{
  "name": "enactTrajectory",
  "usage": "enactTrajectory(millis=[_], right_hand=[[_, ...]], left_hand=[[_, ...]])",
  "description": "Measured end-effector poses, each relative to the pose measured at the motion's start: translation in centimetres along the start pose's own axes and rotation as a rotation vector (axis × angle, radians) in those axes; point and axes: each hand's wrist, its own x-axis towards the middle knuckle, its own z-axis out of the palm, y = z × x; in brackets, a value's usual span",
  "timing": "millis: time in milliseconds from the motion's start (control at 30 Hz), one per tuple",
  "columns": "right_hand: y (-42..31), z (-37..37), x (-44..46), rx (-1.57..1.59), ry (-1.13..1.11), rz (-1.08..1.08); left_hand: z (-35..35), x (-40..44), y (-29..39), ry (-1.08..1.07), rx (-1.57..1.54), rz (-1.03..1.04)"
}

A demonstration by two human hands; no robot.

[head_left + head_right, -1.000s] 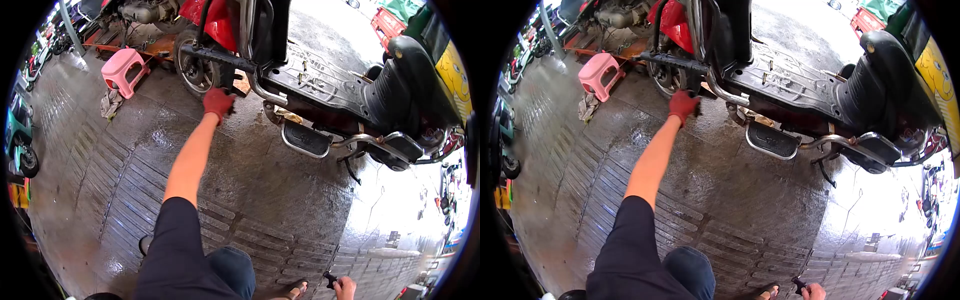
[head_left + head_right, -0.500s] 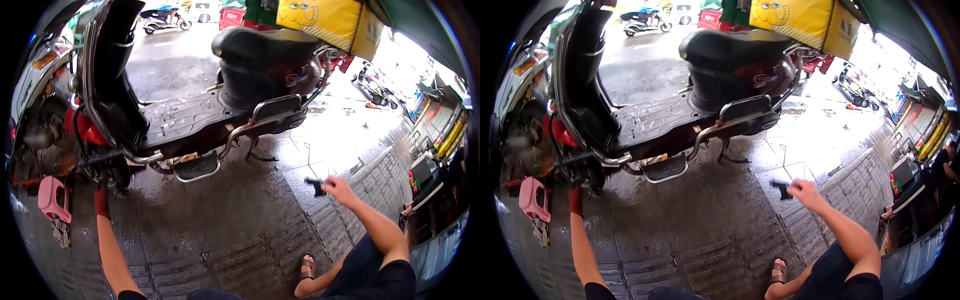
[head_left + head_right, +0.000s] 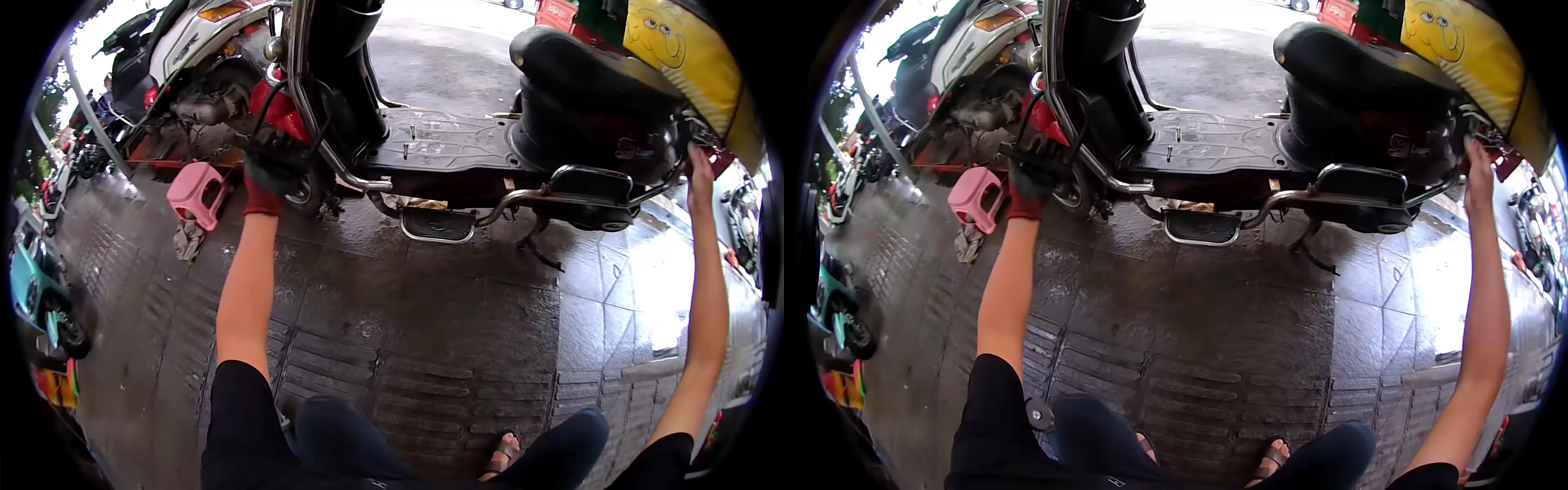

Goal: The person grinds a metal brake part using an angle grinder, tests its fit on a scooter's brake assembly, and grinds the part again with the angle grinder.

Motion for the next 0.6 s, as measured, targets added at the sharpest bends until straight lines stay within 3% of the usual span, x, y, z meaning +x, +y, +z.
enactTrajectory(millis=[67,200,267,300,400,467,500,567,600], right_hand=[[1.0,1.3,3.9,0.126,0.026,-0.054],[4.1,2.2,11.3,0.347,0.027,-0.027],[4.3,2.3,13.6,0.280,0.108,-0.047],[4.1,2.5,14.3,0.228,0.091,-0.058],[0.9,4.5,12.1,-0.063,0.168,-0.148],[0.3,5.5,12.0,-0.094,0.121,-0.232],[2.4,5.3,14.5,-0.144,0.254,-0.336],[-2.7,8.2,9.8,-0.312,0.415,-0.148],[-0.8,8.1,12.2,-0.307,0.466,-0.314]], left_hand=[[0.9,-0.9,-2.0,0.332,0.035,0.010],[6.1,-2.1,-6.8,0.509,0.025,0.019],[10.3,-1.1,-8.7,0.737,0.221,-0.035],[9.2,-2.2,-8.6,0.768,0.447,-0.046],[7.8,-3.4,-6.5,0.738,0.951,-0.181],[7.2,-2.1,-3.8,0.651,1.231,-0.127],[6.9,-1.0,-1.9,0.609,1.426,-0.076],[6.9,0.6,1.4,0.492,1.774,0.040],[6.8,1.9,2.3,0.433,1.810,0.086]])
